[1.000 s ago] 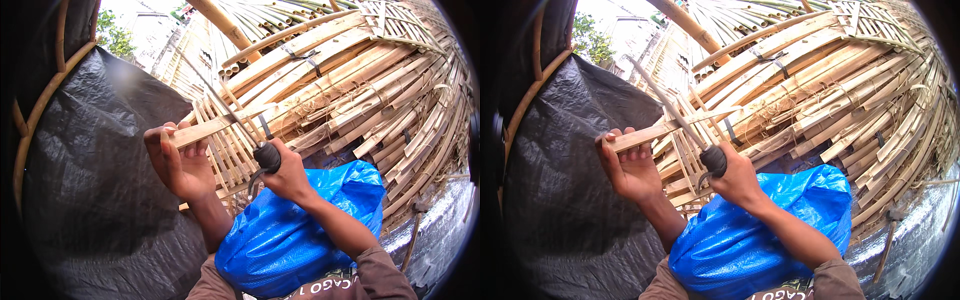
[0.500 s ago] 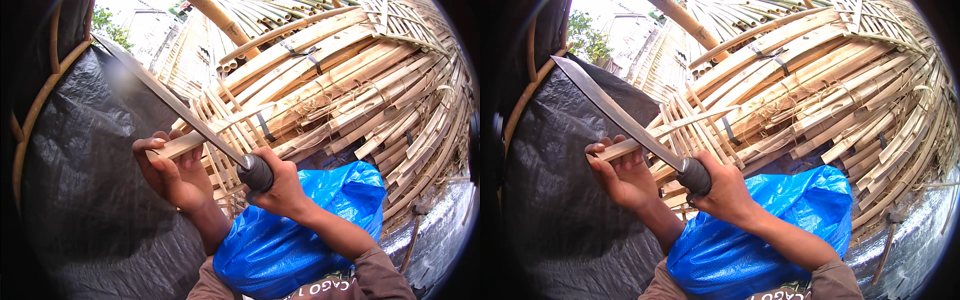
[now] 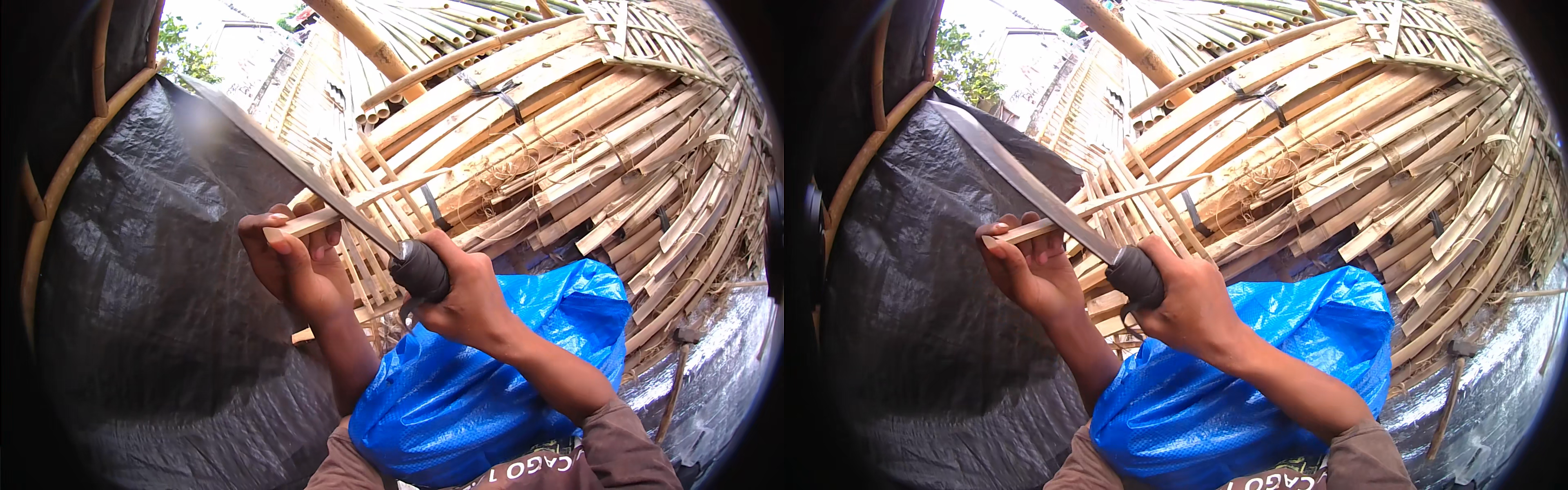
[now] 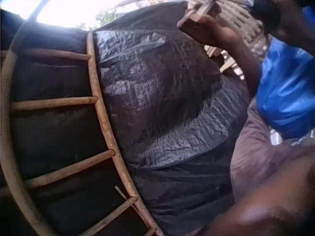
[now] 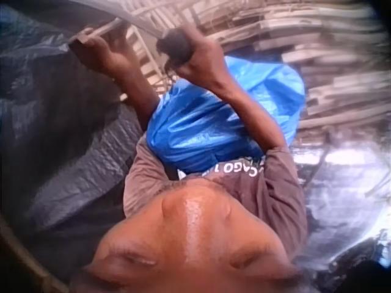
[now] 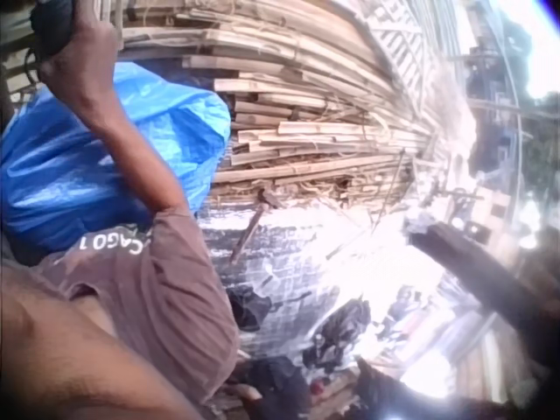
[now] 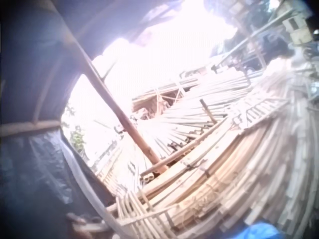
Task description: The person weaves thin bamboo strips through a pre-existing wooden framework using a blade to trim and position them.
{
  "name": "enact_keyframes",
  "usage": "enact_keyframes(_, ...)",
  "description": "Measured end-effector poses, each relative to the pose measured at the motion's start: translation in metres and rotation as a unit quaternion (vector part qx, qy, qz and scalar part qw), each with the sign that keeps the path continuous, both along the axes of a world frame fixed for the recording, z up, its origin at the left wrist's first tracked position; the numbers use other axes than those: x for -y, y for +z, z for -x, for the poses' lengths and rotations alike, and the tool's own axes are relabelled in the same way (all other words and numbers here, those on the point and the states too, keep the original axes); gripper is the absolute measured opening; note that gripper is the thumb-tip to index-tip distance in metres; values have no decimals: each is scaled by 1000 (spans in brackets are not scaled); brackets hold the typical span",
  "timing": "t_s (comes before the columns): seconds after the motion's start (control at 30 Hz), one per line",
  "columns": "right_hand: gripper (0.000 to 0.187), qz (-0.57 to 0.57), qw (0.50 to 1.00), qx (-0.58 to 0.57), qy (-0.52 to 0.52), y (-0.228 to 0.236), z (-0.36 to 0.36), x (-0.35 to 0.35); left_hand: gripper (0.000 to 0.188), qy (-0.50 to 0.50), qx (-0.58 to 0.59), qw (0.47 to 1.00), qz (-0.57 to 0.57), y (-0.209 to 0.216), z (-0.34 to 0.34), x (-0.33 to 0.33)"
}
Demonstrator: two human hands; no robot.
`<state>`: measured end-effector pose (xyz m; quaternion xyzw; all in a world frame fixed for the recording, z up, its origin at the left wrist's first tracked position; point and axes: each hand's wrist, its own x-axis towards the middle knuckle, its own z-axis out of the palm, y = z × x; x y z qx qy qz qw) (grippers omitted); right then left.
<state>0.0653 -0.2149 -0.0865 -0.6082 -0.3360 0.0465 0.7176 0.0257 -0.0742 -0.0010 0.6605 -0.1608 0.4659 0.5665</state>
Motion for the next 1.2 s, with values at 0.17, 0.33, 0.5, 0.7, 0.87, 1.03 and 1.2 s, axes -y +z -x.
enact_keyframes(0.17, 42, -19, 1000, 12, 17, -3, -2, -2, 32, 6, 10, 1000, 15, 0, -1, 3)
enact_keyframes(0.33, 38, 24, 1000, 3, 11, 7, -2, -1, 33, 3, 5, 1000, 30, 0, 1, -7)
enact_keyframes(0.5, 38, 4, 1000, 12, 6, 10, 0, 1, 29, 32, -4, 998, 46, 1, 2, 7)
enact_keyframes(0.7, 41, 31, 999, 29, -9, 6, -4, -1, 28, 2, 9, 999, 31, -1, 0, -3)
enact_keyframes(0.87, 41, -6, 998, 60, -4, 11, 0, 2, 28, 80, 3, 996, 36, -2, 0, 11)
enact_keyframes(1.03, 38, 65, 998, 8, -21, -8, -15, -6, 26, 19, 24, 999, 44, -1, -5, -1)
enact_keyframes(1.2, 40, 8, 999, 43, 0, 10, -3, 6, 26, 28, 24, 998, 47, -3, -5, 8)
